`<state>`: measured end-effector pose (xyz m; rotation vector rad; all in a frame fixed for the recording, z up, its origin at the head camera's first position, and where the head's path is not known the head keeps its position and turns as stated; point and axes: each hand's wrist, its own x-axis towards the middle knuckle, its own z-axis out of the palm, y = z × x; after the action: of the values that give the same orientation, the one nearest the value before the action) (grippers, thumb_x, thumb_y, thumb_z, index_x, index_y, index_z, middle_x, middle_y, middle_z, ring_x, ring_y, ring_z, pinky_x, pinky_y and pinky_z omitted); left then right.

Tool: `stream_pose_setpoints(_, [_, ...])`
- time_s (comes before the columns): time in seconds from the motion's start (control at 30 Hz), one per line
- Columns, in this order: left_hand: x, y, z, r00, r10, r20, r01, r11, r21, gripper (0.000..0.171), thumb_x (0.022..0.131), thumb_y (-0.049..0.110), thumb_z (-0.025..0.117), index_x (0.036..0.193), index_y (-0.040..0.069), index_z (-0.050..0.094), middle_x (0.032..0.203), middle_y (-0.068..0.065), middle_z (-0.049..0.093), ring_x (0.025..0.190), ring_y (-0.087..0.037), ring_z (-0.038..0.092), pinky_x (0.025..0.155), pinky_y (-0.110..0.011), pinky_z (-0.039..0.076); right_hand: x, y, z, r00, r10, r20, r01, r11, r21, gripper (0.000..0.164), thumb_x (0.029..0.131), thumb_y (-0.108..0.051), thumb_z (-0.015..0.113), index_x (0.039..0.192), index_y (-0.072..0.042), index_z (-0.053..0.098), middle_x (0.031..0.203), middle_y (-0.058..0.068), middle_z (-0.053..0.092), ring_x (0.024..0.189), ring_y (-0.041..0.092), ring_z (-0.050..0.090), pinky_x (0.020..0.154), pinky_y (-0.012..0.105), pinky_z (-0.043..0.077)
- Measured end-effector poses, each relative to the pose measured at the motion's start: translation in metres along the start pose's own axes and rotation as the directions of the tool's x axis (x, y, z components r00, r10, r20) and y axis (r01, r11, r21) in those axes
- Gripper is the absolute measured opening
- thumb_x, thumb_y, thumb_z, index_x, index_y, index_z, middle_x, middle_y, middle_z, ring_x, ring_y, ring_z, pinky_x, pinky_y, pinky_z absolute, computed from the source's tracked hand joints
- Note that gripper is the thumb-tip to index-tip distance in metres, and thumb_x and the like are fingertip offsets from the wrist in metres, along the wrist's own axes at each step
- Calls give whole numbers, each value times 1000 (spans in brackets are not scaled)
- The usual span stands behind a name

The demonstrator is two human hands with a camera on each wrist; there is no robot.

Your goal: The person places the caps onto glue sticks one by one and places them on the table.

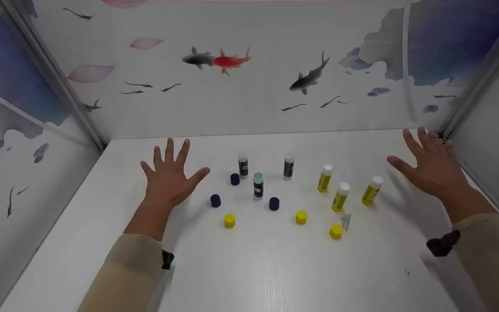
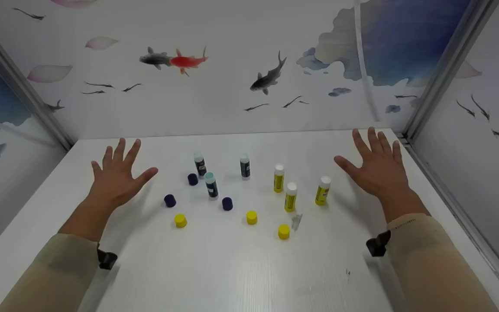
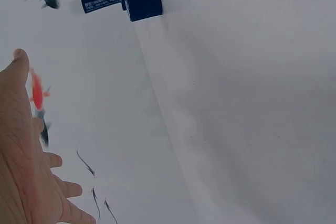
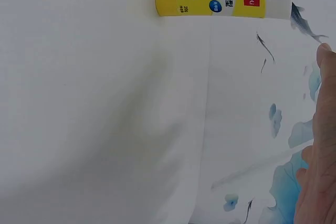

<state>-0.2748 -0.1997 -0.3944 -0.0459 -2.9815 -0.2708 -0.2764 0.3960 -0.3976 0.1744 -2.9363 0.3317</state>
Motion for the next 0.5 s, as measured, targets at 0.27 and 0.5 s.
stream_pose_setpoints(0.27, [-2,2,4,1000,-1,5,1,1000,18,101,91,88,35,168,31,5,176,-16,-4,159,-52,-1,119,-81,0,-2,-4,1,1000,-2,-6,2,1000,-5,92,103,-70,40,168,-17,1,172,28,0,158,52,2,124,72,-6])
stream_pose_setpoints(0.5, [-7,5,2,1000,16,-20,-16,1000,11,101,91,86,38,168,30,6,176,-17,-2,159,-51,1,119,-80,0,-6,-6,1,1000,-1,-15,2,999,33,91,104,-68,42,168,-16,2,172,28,0,159,50,2,124,71,-6])
